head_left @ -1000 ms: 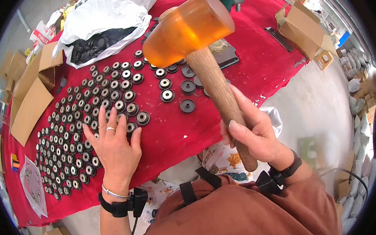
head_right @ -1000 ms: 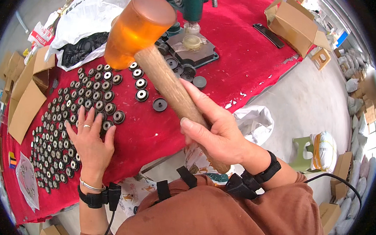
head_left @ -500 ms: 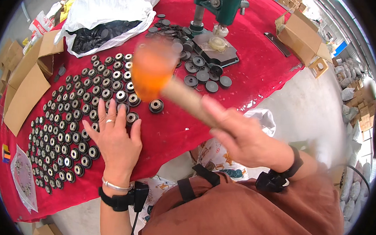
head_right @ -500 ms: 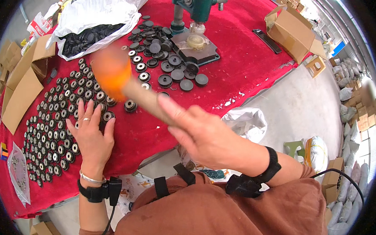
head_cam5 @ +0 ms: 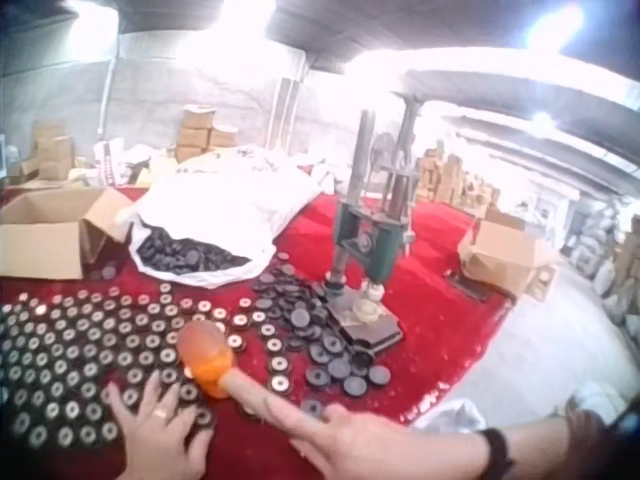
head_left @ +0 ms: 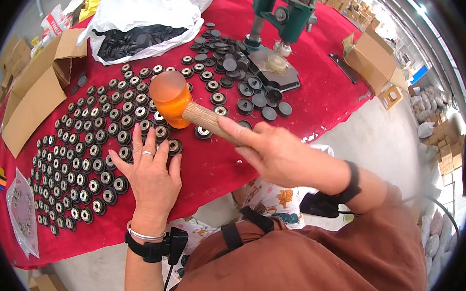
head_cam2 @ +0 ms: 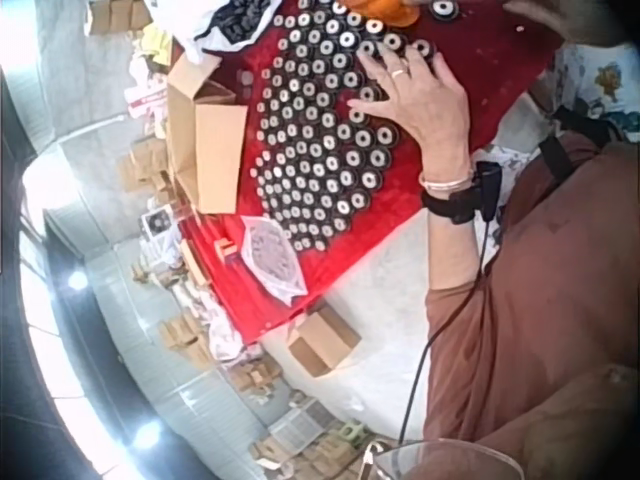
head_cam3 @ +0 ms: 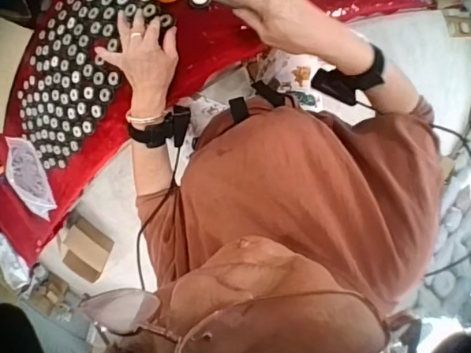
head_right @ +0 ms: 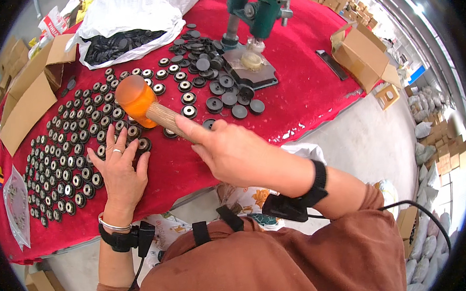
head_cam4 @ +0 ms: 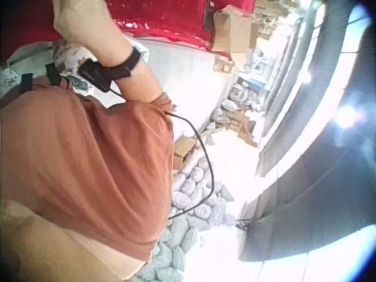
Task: Hammering metal bearings into circular black plastic or rubber housings using a rubber mallet.
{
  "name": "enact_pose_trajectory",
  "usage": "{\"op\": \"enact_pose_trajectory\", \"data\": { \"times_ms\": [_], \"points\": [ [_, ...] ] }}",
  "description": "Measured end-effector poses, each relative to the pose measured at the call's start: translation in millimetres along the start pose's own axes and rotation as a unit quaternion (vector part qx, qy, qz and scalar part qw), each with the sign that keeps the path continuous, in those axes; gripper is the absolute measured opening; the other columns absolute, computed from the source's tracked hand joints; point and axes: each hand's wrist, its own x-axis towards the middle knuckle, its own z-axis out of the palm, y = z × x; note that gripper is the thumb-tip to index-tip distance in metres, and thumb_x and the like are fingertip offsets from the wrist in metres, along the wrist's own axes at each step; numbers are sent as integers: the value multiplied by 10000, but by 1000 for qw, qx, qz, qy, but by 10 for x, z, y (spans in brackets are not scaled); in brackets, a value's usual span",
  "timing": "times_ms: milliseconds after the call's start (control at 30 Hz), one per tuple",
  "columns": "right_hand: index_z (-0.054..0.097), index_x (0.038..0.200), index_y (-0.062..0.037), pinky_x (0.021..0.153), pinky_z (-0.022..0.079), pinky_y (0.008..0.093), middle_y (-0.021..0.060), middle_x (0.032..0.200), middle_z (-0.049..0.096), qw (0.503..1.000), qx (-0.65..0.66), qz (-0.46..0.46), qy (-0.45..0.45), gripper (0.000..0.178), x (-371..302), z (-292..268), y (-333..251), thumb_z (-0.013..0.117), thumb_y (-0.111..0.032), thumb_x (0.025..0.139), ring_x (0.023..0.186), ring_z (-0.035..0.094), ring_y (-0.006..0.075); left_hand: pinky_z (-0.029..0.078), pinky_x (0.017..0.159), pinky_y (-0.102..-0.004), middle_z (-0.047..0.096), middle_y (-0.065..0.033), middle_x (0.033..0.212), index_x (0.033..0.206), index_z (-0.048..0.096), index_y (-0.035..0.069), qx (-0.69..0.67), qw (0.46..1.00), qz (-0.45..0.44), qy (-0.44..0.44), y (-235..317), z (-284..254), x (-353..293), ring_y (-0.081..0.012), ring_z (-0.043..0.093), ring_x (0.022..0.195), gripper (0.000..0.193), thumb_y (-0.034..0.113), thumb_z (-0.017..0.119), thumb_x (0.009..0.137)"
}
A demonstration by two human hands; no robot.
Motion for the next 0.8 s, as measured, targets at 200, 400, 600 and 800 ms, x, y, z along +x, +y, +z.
{"op": "enact_pose_trajectory", "data": {
  "times_ms": [200, 400, 600, 800],
  "points": [
    [345, 1415, -171, 587, 435, 394, 156, 730, 509, 995, 65, -38, 62, 617, -145, -229, -212, 582, -70, 854, 638, 543, 306, 104, 1020, -665, 472, -136, 1337, 1043, 616, 48, -2, 998, -54, 14, -51, -106, -57, -330, 310, 1341, 339, 160, 687, 730],
    [339, 1418, -170, 581, 440, 394, 145, 744, 527, 998, 43, -12, -33, 623, -261, -49, -85, 592, -74, 858, 621, 540, 300, 190, 1036, -621, 525, -182, 1254, 1025, 616, -5, -11, 997, -36, 72, -97, -21, -6, -356, 396, 1273, 311, 89, 635, 730],
    [383, 1380, -106, 717, 480, 374, 203, 937, 603, 986, 141, 11, 90, 549, -413, -185, 90, 570, -69, 866, 807, 616, 328, 252, 1078, -485, 397, -300, 1327, 1262, 414, -106, -57, 994, 66, -60, 216, 8, 22, -424, 377, 1253, 665, 281, 672, 787],
    [410, 1363, -74, 824, 480, 320, 188, 1110, 618, 964, 206, 60, 158, 513, -484, -186, 244, 563, -50, 874, 957, 633, 237, 206, 1094, -478, 361, -332, 1338, 1283, 368, -131, -31, 988, 89, -123, 392, 193, 285, -434, 316, 1290, 724, 394, 593, 838]
  ]
}}
